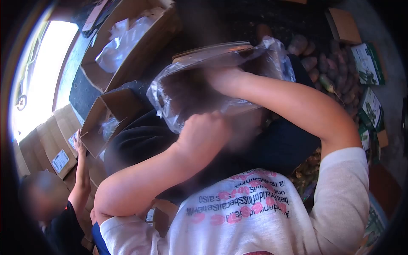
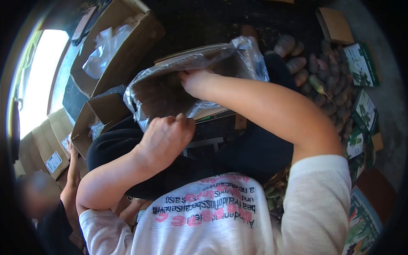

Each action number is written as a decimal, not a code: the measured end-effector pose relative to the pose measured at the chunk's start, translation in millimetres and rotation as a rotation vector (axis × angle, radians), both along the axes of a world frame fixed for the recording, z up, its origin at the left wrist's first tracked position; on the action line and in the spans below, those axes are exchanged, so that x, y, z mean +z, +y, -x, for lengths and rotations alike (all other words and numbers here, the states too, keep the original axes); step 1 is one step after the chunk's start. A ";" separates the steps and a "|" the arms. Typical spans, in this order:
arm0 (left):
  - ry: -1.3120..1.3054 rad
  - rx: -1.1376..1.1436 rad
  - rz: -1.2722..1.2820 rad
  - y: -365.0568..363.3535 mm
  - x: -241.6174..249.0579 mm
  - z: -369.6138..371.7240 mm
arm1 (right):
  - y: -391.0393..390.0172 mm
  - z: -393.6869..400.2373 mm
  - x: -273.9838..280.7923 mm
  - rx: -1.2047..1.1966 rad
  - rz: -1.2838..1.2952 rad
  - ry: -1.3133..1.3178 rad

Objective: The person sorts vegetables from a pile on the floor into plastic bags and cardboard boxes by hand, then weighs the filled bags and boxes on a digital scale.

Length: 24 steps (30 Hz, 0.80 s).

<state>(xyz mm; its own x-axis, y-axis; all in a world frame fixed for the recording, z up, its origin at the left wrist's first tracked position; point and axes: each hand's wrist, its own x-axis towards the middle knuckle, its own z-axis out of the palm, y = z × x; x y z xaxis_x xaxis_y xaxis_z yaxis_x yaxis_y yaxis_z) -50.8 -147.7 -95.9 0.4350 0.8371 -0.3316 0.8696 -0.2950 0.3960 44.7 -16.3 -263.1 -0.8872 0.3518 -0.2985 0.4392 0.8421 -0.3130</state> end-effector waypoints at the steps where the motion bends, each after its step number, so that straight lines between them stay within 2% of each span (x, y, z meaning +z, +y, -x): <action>1: 0.001 0.014 0.001 0.9 2.9 1.1 | -0.5 6.0 11.6 -0.132 0.138 0.004; 2: 0.017 0.014 -0.004 1.4 4.3 1.8 | -1.5 8.0 23.9 -0.276 0.274 0.009; 3: 0.026 0.001 -0.008 2.3 5.1 1.9 | 4.2 5.1 20.2 -0.193 0.277 -0.115; 4: 0.044 0.014 -0.017 2.7 5.8 2.4 | 13.0 7.3 13.7 -0.177 0.403 -0.220; 5: 0.055 0.015 -0.026 2.6 4.9 2.4 | 21.7 1.6 62.6 0.024 0.403 -0.281; 7: -0.083 0.087 -0.028 5.0 3.7 4.4 | 39.6 -10.6 162.4 0.423 0.423 -0.336; 8: -0.018 0.080 0.004 6.6 4.9 1.2 | 38.4 -28.7 144.4 0.251 0.515 -0.065; 9: 0.054 0.082 0.017 7.7 5.5 -1.3 | 43.9 -66.2 193.0 0.207 0.464 0.081; 10: 0.037 0.050 0.000 7.1 2.2 0.4 | 45.2 -104.9 218.4 0.126 0.384 0.323; 11: 0.031 0.032 -0.024 6.9 -0.9 4.2 | 41.2 -149.7 229.2 0.054 0.147 0.666; 12: 0.028 0.004 -0.115 6.2 -3.0 7.4 | 51.8 -182.0 235.6 -0.068 0.118 0.586; 14: 0.023 -0.039 -0.286 -1.0 -13.0 14.8 | 5.2 -273.4 273.1 -0.496 0.139 0.510; 15: 0.035 -0.042 -0.284 -3.0 -18.7 21.4 | -19.6 -316.0 288.8 -0.701 0.159 0.473; 17: 0.068 -0.044 -0.275 -4.4 -25.7 31.0 | -61.4 -392.3 255.8 -1.123 0.196 0.483; 19: 0.081 -0.009 -0.217 -4.5 -24.0 27.4 | -114.7 -467.2 188.7 -1.203 -0.196 0.340; 21: 0.120 0.037 -0.179 -3.5 -18.8 21.2 | -168.3 -493.8 126.8 -1.697 0.020 0.176; 23: 0.137 0.069 -0.126 -2.3 -11.4 9.7 | -204.5 -504.5 66.5 -1.810 0.338 0.060; 24: 0.146 0.082 -0.098 -2.4 -7.8 5.0 | -212.0 -494.1 42.5 -1.815 0.249 -0.014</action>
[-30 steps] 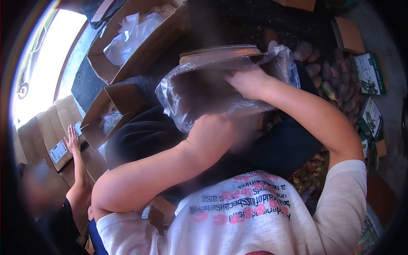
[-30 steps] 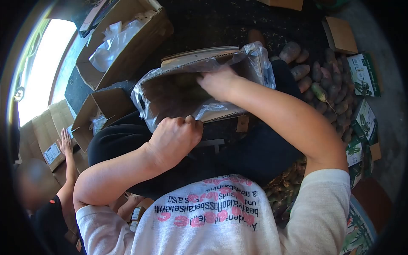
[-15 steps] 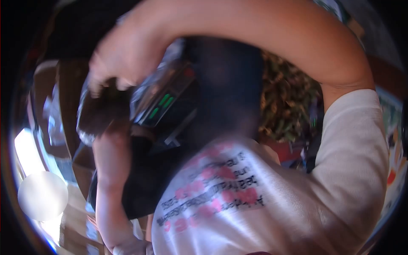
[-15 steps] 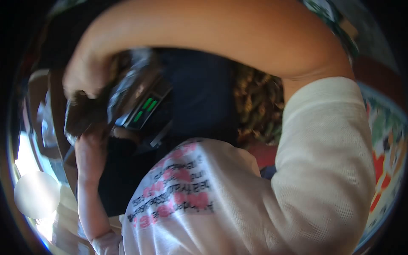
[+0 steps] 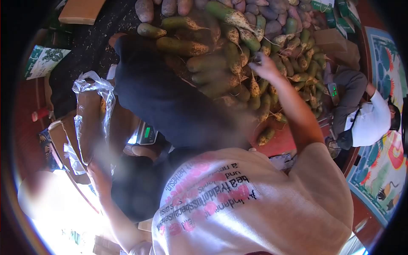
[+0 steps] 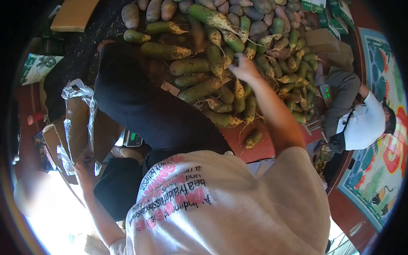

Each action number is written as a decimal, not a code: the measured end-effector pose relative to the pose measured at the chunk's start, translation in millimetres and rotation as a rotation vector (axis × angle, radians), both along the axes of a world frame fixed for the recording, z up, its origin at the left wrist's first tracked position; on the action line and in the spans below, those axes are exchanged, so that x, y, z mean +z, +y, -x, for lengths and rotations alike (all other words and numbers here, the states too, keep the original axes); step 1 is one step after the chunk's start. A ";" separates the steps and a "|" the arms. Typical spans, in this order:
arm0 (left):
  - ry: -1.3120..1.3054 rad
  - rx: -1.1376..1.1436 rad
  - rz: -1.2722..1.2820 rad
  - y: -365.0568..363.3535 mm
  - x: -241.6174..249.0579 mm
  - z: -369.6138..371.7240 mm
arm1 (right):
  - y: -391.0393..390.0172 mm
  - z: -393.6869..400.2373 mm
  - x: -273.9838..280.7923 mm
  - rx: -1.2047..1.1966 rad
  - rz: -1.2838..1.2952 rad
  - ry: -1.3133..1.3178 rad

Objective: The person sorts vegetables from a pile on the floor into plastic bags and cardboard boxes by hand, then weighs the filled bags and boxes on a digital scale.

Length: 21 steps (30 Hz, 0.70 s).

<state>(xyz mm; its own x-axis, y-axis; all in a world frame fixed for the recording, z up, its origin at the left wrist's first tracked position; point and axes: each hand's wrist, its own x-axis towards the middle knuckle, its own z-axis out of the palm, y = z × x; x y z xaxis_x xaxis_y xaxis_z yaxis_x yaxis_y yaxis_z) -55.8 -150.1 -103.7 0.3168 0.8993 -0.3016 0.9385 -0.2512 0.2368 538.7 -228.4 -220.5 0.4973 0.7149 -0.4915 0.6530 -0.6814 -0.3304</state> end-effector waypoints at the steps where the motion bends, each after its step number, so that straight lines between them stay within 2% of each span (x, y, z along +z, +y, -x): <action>1: 0.003 0.022 0.009 -1.6 2.6 -3.1 | -4.6 14.1 -26.1 0.007 0.008 -0.102; 4: -0.035 0.090 -0.012 -9.3 4.4 -9.8 | 1.1 37.7 -84.5 -0.056 0.013 -0.175; 6: -0.009 0.080 -0.051 -15.2 2.4 -9.7 | 10.4 55.1 -95.3 -0.131 0.014 -0.224; 8: 0.054 0.164 0.011 -16.9 15.8 -26.6 | 15.8 61.6 -100.4 -0.155 -0.007 -0.224; 14: -0.007 0.083 -0.136 -21.8 -4.9 -7.6 | -2.6 34.3 -107.4 -0.179 -0.068 -0.164; 18: 0.033 0.154 -0.058 -18.9 2.4 -16.1 | -15.6 30.6 -81.1 -0.155 -0.086 -0.037; 21: -0.010 0.208 0.016 -15.6 7.1 -32.1 | -32.7 46.5 -90.0 -0.190 -0.085 0.033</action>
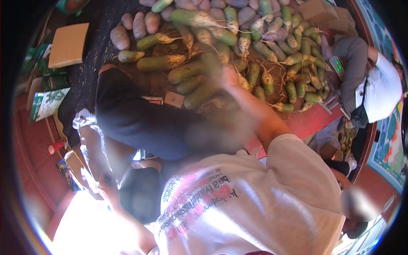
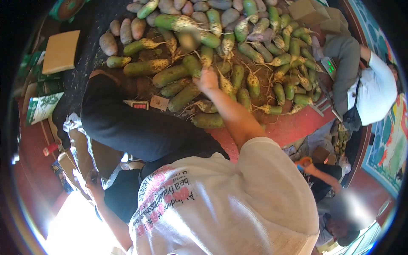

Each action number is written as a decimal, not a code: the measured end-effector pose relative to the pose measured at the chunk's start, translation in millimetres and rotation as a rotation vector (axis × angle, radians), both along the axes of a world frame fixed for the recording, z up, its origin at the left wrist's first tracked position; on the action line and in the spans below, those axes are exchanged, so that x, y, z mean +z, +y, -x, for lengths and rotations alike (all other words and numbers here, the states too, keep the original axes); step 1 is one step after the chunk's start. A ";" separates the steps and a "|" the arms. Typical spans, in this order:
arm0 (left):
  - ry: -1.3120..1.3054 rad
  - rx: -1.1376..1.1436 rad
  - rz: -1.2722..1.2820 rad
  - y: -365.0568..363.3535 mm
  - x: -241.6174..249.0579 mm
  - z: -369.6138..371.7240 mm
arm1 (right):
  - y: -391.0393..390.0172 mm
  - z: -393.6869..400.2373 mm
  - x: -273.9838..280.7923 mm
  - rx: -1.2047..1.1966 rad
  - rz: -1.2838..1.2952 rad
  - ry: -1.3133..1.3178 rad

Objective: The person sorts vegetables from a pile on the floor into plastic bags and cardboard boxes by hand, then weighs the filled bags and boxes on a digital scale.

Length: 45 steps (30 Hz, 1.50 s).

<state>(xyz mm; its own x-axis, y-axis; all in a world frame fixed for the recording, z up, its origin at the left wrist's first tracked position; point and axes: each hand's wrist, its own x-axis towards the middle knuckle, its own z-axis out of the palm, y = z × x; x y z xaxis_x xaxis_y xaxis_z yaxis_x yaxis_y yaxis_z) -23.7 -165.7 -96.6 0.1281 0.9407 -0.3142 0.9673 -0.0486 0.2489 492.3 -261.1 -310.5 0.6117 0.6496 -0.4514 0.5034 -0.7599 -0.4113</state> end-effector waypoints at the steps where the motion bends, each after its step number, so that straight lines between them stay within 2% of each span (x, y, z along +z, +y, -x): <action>1: -0.052 -0.021 -0.014 -0.7 -6.7 11.0 | -6.2 7.6 -2.2 -0.034 -0.029 -0.007; 3: -0.109 -0.051 -0.060 -1.2 -19.4 29.8 | -16.3 31.5 5.5 -0.151 -0.159 -0.052; 6: -0.058 -0.112 -0.054 1.5 -16.3 27.5 | -16.7 35.9 31.2 -0.411 -0.224 0.414; 7: -0.038 -0.093 -0.049 2.1 -17.4 30.0 | -14.5 39.0 21.3 -0.477 -0.238 0.363; 9: 0.002 -0.053 -0.041 5.8 -18.9 35.0 | -9.6 35.4 15.7 -0.451 -0.291 0.451; 10: 0.018 -0.110 0.006 8.0 -11.3 30.1 | -4.6 33.1 17.1 -0.433 -0.322 0.497; 13: 0.083 -0.238 0.055 3.7 16.8 7.5 | 10.1 25.1 7.7 -0.352 -0.542 0.421; 16: 0.146 -0.275 -0.049 -3.4 18.7 -10.8 | 0.6 18.2 5.3 -0.283 -0.713 0.306; 19: 0.169 -0.233 -0.089 1.1 5.0 6.1 | -56.3 10.1 10.8 -0.167 -0.673 0.059; 21: 0.177 -0.187 -0.094 4.6 -3.0 14.8 | -102.0 0.9 -13.2 -0.253 -0.757 -0.020; 23: 0.191 -0.132 -0.109 7.7 -13.3 23.0 | -148.7 -20.1 -17.9 -0.351 -0.566 -0.210; 25: 0.218 -0.061 -0.132 10.8 -27.2 36.0 | -188.5 -53.1 -21.6 -0.395 -0.516 -0.369; 26: 0.209 -0.035 -0.127 11.8 -30.4 40.1 | -210.1 -76.8 -26.6 -0.424 -0.451 -0.365; 27: 0.181 -0.011 -0.118 10.5 -34.5 44.2 | -234.5 -101.2 -50.1 -0.377 -0.353 -0.681; 28: 0.074 -0.002 -0.065 9.2 -22.2 33.1 | -250.2 -125.8 -47.6 -0.413 -0.190 -0.634; 29: -0.031 0.011 -0.008 7.7 -9.9 22.2 | -263.1 -149.4 -43.8 -0.363 -0.086 -0.741; 31: -0.014 -0.036 -0.067 23.5 -19.7 63.7 | -275.1 -188.5 -18.7 -0.330 0.143 -0.614; 32: 0.000 -0.064 -0.114 35.0 -21.3 89.5 | -289.0 -217.4 -32.9 -0.262 0.341 -0.635; 33: 0.009 -0.072 -0.142 37.2 -25.3 114.3 | -302.1 -237.7 -46.8 -0.259 0.356 -0.680; 34: -0.008 0.033 -0.155 31.9 -15.9 111.2 | -301.3 -249.2 -36.4 -0.291 0.400 -0.556; 36: -0.089 0.233 -0.227 11.9 8.3 79.8 | -315.9 -278.7 -54.8 -0.245 0.453 -0.475; 39: -0.340 0.163 -0.351 10.8 10.7 117.8 | -354.2 -324.4 -105.0 -0.037 0.488 -0.441; 40: -0.406 0.422 -0.272 -15.8 38.9 77.1 | -328.5 -312.3 -103.7 0.009 0.586 -0.432; 42: -0.353 0.389 -0.371 -14.5 33.6 129.0 | -318.5 -290.4 -55.7 -0.003 0.775 -0.449; 43: -0.379 0.449 -0.395 -22.2 39.6 114.3 | -310.8 -279.1 -45.2 -0.020 0.843 -0.458; 45: -0.392 0.488 -0.455 -29.2 47.7 104.8 | -331.2 -291.0 -66.3 -0.061 0.802 -0.515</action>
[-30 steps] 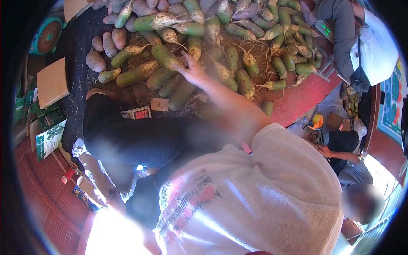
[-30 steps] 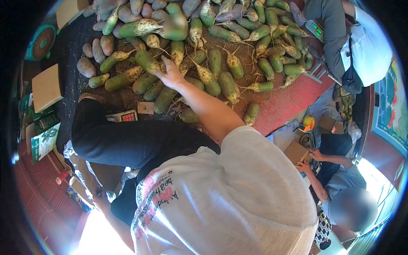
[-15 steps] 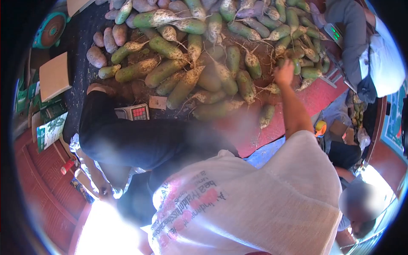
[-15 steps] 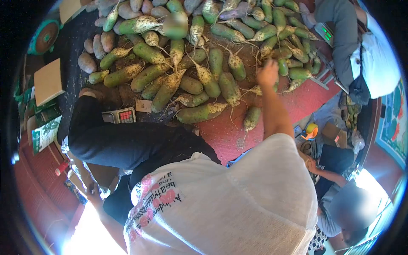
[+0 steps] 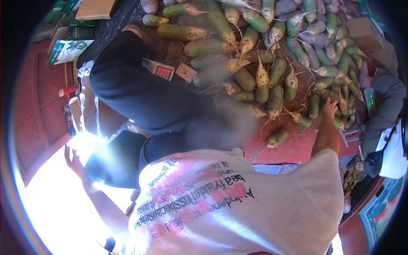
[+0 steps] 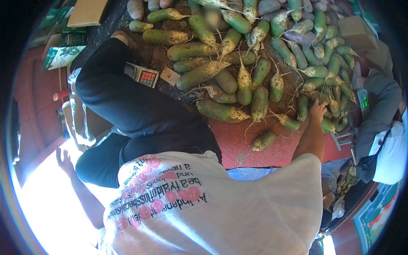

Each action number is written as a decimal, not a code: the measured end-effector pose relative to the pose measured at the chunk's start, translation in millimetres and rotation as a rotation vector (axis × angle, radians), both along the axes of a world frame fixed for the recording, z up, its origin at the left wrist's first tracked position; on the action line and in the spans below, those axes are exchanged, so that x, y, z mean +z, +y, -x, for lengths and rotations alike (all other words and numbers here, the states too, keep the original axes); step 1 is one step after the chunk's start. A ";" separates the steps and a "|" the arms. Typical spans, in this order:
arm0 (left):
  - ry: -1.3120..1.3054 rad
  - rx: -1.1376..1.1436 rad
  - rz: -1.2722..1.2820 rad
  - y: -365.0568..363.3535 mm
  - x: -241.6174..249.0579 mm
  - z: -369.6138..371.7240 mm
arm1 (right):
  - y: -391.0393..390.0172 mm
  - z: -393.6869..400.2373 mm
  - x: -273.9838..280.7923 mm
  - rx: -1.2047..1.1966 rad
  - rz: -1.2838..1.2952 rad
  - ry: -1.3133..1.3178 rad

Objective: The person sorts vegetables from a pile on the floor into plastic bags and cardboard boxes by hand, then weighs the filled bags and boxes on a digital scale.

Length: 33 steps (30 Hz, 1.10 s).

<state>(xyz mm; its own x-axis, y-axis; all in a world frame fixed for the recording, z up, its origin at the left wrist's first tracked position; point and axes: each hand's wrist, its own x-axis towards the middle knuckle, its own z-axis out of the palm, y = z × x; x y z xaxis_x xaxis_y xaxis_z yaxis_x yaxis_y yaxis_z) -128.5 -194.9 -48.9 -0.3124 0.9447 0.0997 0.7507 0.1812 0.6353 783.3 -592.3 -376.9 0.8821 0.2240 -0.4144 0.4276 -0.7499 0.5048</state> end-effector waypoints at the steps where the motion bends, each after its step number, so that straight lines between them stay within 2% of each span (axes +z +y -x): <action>1: 0.027 -0.003 -0.031 -1.4 5.0 -8.2 | -0.5 0.6 -1.7 -0.003 -0.022 -0.031; 2: 0.013 0.000 -0.036 -6.7 9.5 -17.3 | -3.2 3.1 -1.4 0.015 -0.026 -0.046; 5: -0.015 0.014 -0.082 2.1 1.5 25.7 | -32.4 -18.9 -24.0 -0.029 -0.157 0.055; 8: -0.003 0.043 -0.140 3.3 -0.2 18.8 | -47.0 -10.7 -20.5 0.216 -0.132 -0.034; 12: -0.043 0.007 -0.188 11.8 2.2 19.6 | -31.4 15.0 5.5 0.213 -0.184 -0.020; 14: -0.029 -0.023 -0.211 22.3 -0.7 18.6 | -9.1 24.4 24.3 0.194 -0.226 0.035; 17: 0.022 -0.045 -0.215 36.1 -7.0 6.5 | 72.9 70.2 78.3 0.197 -0.087 0.199; 18: 0.024 -0.042 -0.217 38.7 -8.2 -1.5 | 98.8 95.1 82.7 0.356 -0.207 0.207; 19: 0.026 -0.040 -0.215 40.5 -9.6 -12.7 | 127.4 136.2 94.8 0.449 -0.522 0.290; 20: 0.027 -0.040 -0.212 41.8 -11.6 -23.3 | 148.4 163.4 80.7 0.645 -0.831 0.367; 21: 0.013 -0.057 -0.219 42.8 -13.7 -32.1 | 182.1 204.4 93.5 0.542 -0.802 0.544; 22: 0.000 -0.073 -0.228 43.5 -15.2 -40.1 | 190.4 232.4 62.6 0.752 -0.855 0.441; 26: -0.037 -0.114 -0.220 43.2 -18.2 -62.7 | 238.9 308.5 13.5 0.646 -0.620 0.278; 27: -0.036 -0.134 -0.217 44.1 -18.6 -66.5 | 246.6 313.6 10.0 0.597 -0.547 0.226; 30: -0.063 -0.131 -0.203 47.0 -17.6 -79.1 | 253.8 300.1 14.7 0.559 -0.445 0.358; 33: -0.087 -0.146 -0.215 52.6 -18.1 -84.3 | 241.1 286.9 38.9 0.560 -0.462 0.412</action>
<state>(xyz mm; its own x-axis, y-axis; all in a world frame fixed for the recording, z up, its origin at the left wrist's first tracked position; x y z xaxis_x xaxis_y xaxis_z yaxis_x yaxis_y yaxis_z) -44.2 -142.3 -67.1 -0.1904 0.9404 0.2819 0.6995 -0.0715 0.7110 496.4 -351.2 -338.0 0.3880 0.8108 -0.4382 0.8818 -0.4649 -0.0795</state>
